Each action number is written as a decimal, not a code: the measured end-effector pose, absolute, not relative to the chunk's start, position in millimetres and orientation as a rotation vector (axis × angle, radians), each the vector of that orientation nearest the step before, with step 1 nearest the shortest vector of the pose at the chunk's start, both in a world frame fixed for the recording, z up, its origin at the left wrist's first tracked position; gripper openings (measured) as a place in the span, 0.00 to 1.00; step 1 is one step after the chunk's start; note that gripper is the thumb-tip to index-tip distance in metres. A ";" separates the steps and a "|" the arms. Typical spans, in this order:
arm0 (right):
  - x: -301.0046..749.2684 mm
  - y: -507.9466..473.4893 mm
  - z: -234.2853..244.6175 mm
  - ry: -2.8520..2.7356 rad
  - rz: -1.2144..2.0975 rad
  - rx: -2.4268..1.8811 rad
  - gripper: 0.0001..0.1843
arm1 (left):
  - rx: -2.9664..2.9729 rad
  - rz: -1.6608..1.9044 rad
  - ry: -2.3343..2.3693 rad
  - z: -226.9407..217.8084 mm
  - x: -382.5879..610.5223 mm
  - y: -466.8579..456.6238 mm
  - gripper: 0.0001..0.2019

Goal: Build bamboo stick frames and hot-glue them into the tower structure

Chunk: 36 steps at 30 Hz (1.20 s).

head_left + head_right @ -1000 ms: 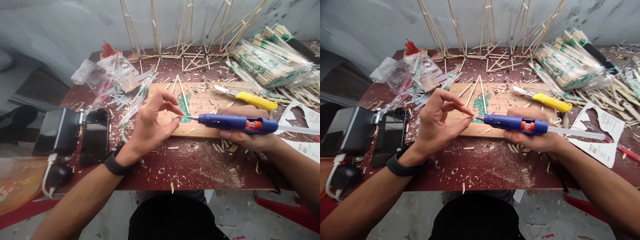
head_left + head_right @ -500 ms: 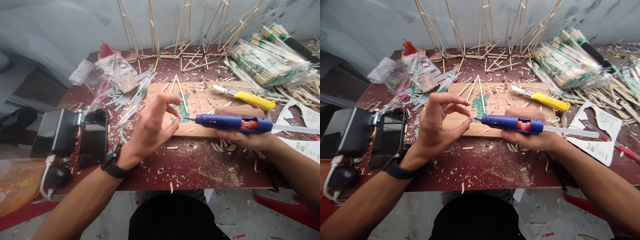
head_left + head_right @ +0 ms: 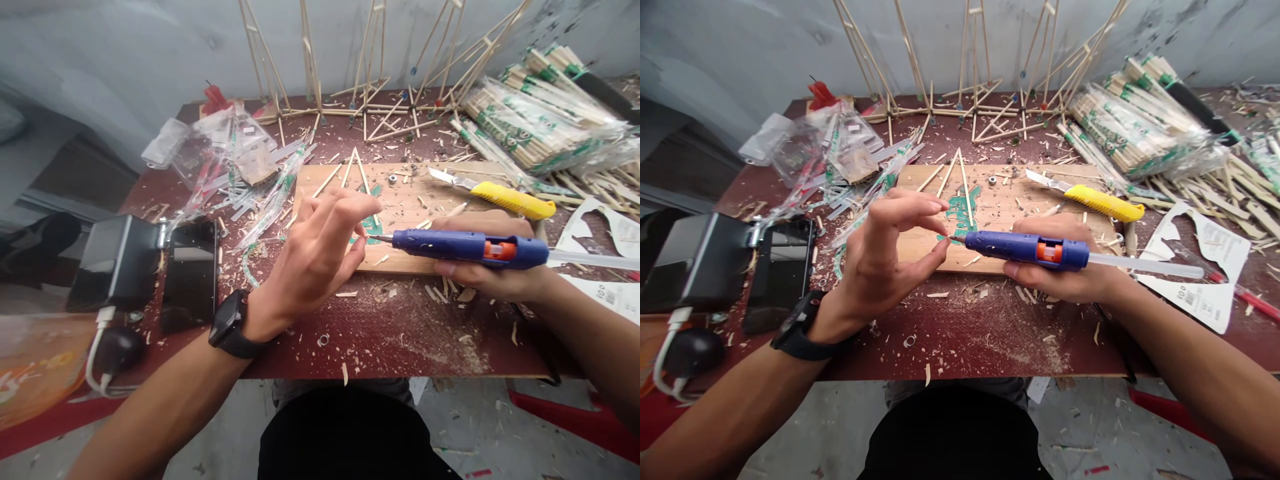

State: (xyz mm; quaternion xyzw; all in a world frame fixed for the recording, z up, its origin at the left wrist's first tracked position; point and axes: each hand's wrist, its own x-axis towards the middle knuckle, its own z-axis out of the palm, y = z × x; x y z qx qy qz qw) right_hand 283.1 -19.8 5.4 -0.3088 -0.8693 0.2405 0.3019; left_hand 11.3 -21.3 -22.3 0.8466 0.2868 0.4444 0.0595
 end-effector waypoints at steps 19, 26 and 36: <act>281.4 -17.9 8.0 -2.311 0.592 -0.757 0.12 | 2.587 1.364 0.856 -24.0 10.8 -21.5 0.28; 279.8 -18.1 8.1 -2.306 0.551 -0.741 0.11 | 2.560 1.372 0.836 -23.8 10.6 -19.9 0.27; 278.7 -17.0 8.6 -2.317 0.559 -0.762 0.11 | 2.568 1.395 0.819 -26.1 9.6 -18.5 0.27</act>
